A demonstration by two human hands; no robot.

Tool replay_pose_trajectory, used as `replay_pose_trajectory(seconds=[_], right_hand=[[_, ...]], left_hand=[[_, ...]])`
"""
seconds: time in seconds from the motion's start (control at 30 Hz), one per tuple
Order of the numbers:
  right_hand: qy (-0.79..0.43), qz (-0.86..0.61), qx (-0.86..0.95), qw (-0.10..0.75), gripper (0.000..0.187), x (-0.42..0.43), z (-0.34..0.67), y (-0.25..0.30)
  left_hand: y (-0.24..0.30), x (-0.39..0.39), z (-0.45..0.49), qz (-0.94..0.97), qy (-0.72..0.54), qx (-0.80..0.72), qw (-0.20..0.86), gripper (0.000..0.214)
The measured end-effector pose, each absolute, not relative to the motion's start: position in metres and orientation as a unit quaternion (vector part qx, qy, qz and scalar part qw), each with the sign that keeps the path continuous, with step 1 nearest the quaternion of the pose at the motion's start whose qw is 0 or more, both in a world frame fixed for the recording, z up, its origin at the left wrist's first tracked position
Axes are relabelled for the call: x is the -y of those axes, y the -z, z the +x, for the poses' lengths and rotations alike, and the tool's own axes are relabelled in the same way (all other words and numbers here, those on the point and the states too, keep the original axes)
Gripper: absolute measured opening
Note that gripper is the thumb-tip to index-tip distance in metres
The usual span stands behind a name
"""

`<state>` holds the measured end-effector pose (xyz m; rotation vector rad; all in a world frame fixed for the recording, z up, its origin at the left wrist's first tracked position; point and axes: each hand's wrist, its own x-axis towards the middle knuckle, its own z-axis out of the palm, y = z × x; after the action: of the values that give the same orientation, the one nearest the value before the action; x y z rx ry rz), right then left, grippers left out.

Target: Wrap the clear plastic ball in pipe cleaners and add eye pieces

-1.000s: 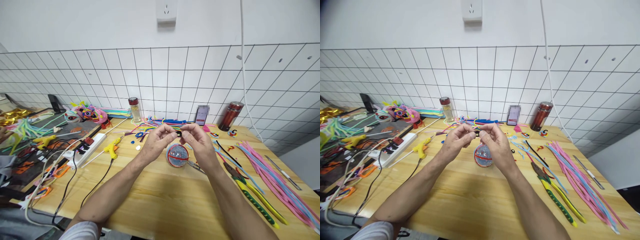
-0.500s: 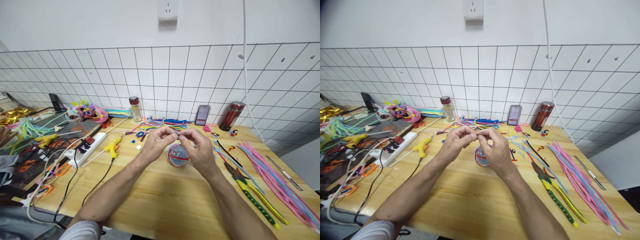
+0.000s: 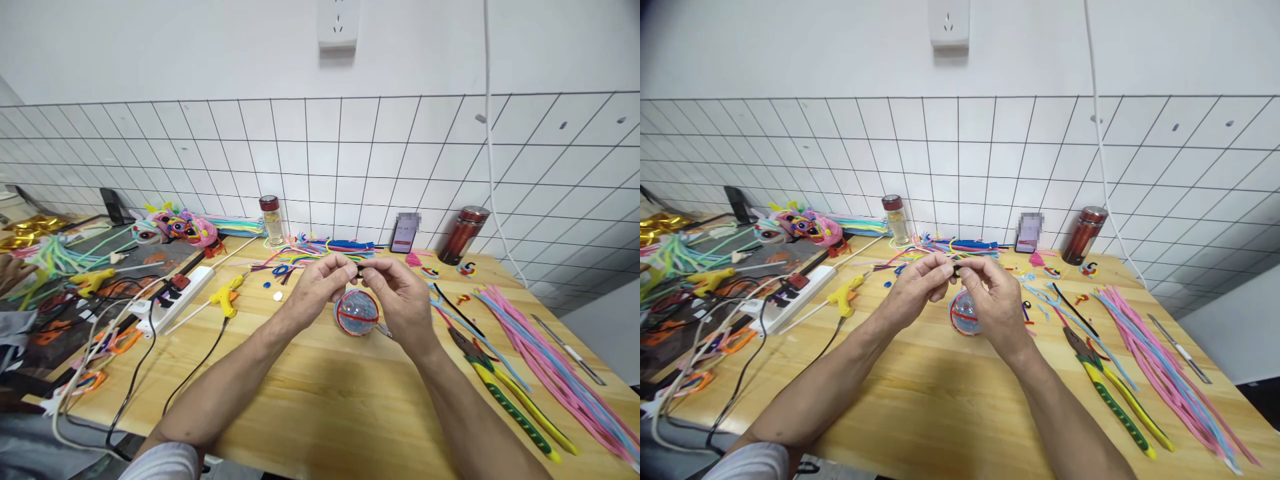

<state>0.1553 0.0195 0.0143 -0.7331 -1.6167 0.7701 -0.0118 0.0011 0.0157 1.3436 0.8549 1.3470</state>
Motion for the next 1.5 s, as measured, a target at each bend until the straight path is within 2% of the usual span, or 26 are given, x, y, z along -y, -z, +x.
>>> replay_pose_trajectory(seconds=[0.1,0.3,0.5,0.63,0.87,1.13,1.4,1.5], right_hand=[[-0.373,-0.315,0.657,0.574,0.014,-0.0205,0.1544,-0.0143],[-0.355,-0.324,0.666,0.571,0.019,-0.0205,0.1546,-0.012],[-0.307,-0.327,0.688,0.57,0.014,-0.0214,0.156,-0.0106],[-0.333,-0.325,0.683,0.563,0.016,-0.0226,0.1572,-0.0099],[-0.306,-0.315,0.706,0.556,0.014,-0.0202,0.1548,-0.0126],[-0.431,-0.308,0.649,0.546,0.015,-0.0226,0.1565,-0.0165],[-0.342,-0.338,0.684,0.549,0.006,-0.0233,0.1567,-0.0171],[-0.353,-0.338,0.679,0.548,0.007,-0.0234,0.1571,-0.0177]], left_hand=[[-0.0158,-0.0004,-0.0088,0.546,-0.566,-0.35,0.508,0.04],[-0.0176,0.0012,-0.0038,0.517,-0.579,-0.376,0.507,0.043],[-0.0159,-0.0003,-0.0087,0.542,-0.571,-0.375,0.489,0.037],[-0.0164,-0.0017,-0.0117,0.563,-0.565,-0.369,0.477,0.04],[-0.0204,0.0017,-0.0077,0.565,-0.588,-0.41,0.409,0.042],[-0.0193,-0.002,-0.0119,0.562,-0.571,-0.402,0.442,0.04],[-0.022,0.0025,-0.0098,0.585,-0.557,-0.403,0.43,0.041],[-0.0224,0.0029,-0.01,0.597,-0.558,-0.396,0.418,0.039]])
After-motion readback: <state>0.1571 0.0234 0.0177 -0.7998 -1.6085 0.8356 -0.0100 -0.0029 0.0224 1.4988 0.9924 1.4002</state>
